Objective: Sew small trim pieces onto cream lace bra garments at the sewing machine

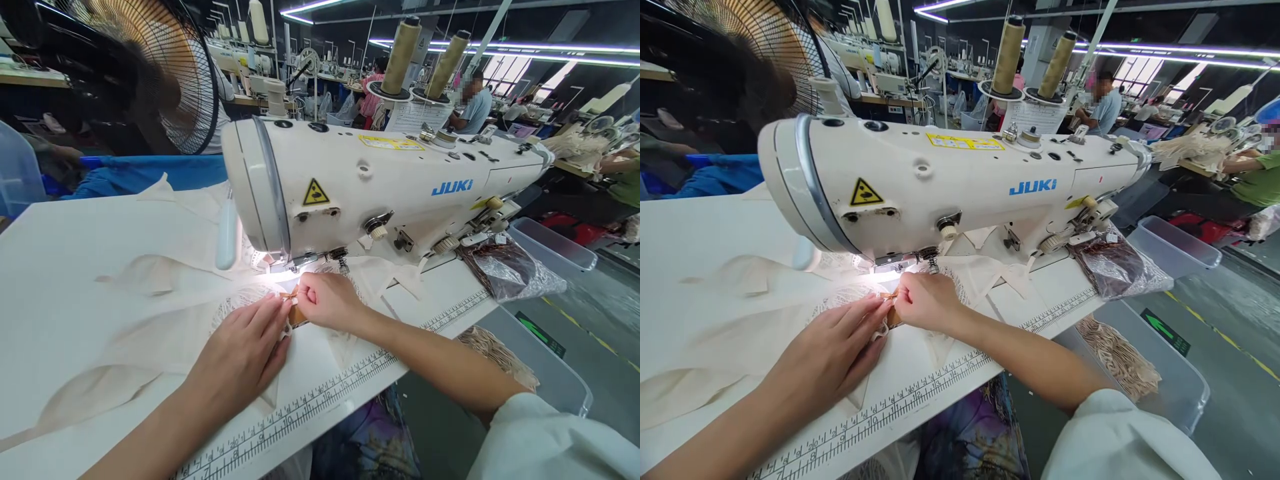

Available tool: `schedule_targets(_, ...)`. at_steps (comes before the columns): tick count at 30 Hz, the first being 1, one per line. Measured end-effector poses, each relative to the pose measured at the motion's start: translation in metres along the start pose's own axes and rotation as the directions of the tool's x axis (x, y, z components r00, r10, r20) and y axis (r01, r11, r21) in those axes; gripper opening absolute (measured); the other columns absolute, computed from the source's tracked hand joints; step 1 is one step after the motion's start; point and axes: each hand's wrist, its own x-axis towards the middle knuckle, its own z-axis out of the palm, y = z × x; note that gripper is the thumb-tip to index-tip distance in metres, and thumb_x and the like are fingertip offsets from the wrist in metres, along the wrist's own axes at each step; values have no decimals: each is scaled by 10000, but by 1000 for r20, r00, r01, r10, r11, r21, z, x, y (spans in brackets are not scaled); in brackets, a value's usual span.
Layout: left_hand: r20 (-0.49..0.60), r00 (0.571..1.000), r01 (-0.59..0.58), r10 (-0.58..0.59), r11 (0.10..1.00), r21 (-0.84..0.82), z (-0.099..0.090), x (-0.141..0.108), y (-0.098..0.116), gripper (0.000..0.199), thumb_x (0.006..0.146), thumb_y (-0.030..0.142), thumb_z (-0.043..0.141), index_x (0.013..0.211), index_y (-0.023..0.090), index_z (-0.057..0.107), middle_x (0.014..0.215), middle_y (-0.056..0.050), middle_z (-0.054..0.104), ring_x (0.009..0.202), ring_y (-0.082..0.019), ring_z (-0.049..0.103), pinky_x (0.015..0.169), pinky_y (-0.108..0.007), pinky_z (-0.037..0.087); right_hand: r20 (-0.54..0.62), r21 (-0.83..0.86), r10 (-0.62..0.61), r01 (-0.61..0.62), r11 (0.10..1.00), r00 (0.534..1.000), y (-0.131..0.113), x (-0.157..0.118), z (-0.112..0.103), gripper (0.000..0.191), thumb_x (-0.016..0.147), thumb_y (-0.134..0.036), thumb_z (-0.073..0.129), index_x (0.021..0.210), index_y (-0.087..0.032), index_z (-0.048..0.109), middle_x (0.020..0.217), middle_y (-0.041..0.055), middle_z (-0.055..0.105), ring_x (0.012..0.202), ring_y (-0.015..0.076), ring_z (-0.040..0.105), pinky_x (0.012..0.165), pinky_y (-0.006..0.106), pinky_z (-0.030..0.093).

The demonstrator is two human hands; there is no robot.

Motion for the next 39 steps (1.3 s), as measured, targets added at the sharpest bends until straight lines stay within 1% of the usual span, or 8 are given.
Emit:
schedule_targets(4,-2,1000,-8,8,1000,15,0,0,0,421,1015,282,440,1405,136,504,1253,-138,666,1161,-287,636,922,-424,570,20,19,-18,18,1000,1000,2,-2,-4,220,870,-192,534,680,-211,423,680,-41,564,629,111,424,573,268,262)
schedule_targets(8,-9,1000,-4,4,1000,26,1,0,0,412,1013,274,439,1392,128,505,1290,-149,653,1205,-298,617,945,-438,563,-26,-50,-204,202,978,979,13,-13,-7,170,983,-216,444,886,-197,582,873,9,658,737,127,523,636,265,334)
schedule_targets(12,10,1000,-2,2,1000,15,1,-1,0,413,1015,283,423,1394,137,500,1288,-144,656,1205,-295,616,938,-438,567,-11,-347,-510,475,809,860,26,-27,-8,307,1040,-212,368,1240,-154,593,1002,85,653,873,184,545,723,305,411)
schedule_targets(14,9,1000,-6,6,1000,25,0,0,1,406,1014,282,420,1378,126,508,1288,-152,651,1179,-296,627,918,-437,572,26,-421,-578,533,734,816,30,-30,-8,332,1045,-222,378,1308,-144,566,994,85,650,888,198,538,755,330,434)
schedule_targets(19,19,1000,20,-20,1000,12,-2,3,4,394,1008,246,419,1371,114,495,1331,-153,624,1167,-277,632,922,-412,568,42,-484,-591,534,693,806,34,-28,-5,353,1059,-270,373,1320,-124,561,996,84,651,884,206,531,770,358,449)
schedule_targets(25,17,1000,-27,26,998,50,-1,2,2,447,1006,255,415,1418,94,474,1332,-140,650,1217,-288,605,960,-417,549,53,-523,-610,543,657,791,36,-28,-3,375,1063,-305,390,1340,-108,549,1021,88,649,923,214,535,762,360,442)
schedule_targets(32,10,997,-73,72,990,117,-2,5,1,411,995,240,426,1323,34,563,1277,-180,671,1156,-300,623,908,-412,539,117,-552,-602,556,622,790,37,-23,-6,387,1072,-340,389,1345,-106,531,1048,98,635,935,223,523,729,368,424)
schedule_targets(39,8,998,-56,55,990,129,-1,4,3,404,992,230,432,1325,39,556,1288,-184,655,1186,-301,608,942,-407,519,42,-535,-655,571,623,754,44,-25,-6,383,1063,-291,381,1370,-121,534,1070,89,652,960,225,517,771,371,423)
